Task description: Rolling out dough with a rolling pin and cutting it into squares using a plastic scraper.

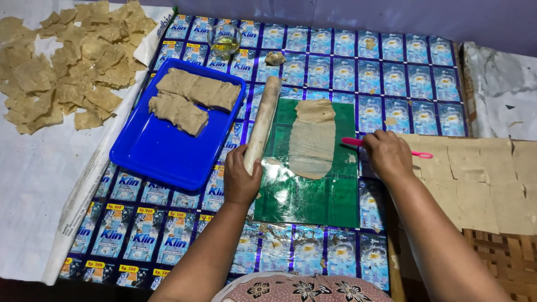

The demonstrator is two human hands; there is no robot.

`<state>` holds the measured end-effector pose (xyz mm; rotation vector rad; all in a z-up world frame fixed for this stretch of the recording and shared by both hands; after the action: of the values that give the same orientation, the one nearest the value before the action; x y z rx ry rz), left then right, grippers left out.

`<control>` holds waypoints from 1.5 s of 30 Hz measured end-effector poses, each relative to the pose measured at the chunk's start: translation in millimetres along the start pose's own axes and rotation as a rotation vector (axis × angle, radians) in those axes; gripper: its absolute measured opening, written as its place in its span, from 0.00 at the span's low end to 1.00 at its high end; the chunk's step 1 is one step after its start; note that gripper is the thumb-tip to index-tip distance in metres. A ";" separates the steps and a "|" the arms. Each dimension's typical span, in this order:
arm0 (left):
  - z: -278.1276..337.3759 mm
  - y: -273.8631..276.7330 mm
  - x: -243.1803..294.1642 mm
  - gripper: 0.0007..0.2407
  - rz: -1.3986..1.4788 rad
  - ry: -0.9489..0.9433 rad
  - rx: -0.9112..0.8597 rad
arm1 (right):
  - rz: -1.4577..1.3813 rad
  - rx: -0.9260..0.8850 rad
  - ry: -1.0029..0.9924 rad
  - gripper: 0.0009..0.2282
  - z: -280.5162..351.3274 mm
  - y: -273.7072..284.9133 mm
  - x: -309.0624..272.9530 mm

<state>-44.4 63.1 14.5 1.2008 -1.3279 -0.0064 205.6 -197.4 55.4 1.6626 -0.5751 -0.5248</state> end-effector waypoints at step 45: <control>-1.9 3.8 2.0 0.21 0.040 0.005 0.005 | -0.264 0.020 0.103 0.07 -79.1 -19.6 -82.9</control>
<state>-44.7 64.8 18.9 1.1771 -1.3480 0.0283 192.9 -82.0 50.6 1.7847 -0.2882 -0.6209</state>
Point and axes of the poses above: each hand's wrist, its own z-axis away from the middle knuckle, its own y-axis out of the back of the hand, x = y × z, the point moved 9 cm from there along -z, towards the middle knuckle, and after that the axes turned 5 degrees about -x, right-handed, at the moved point
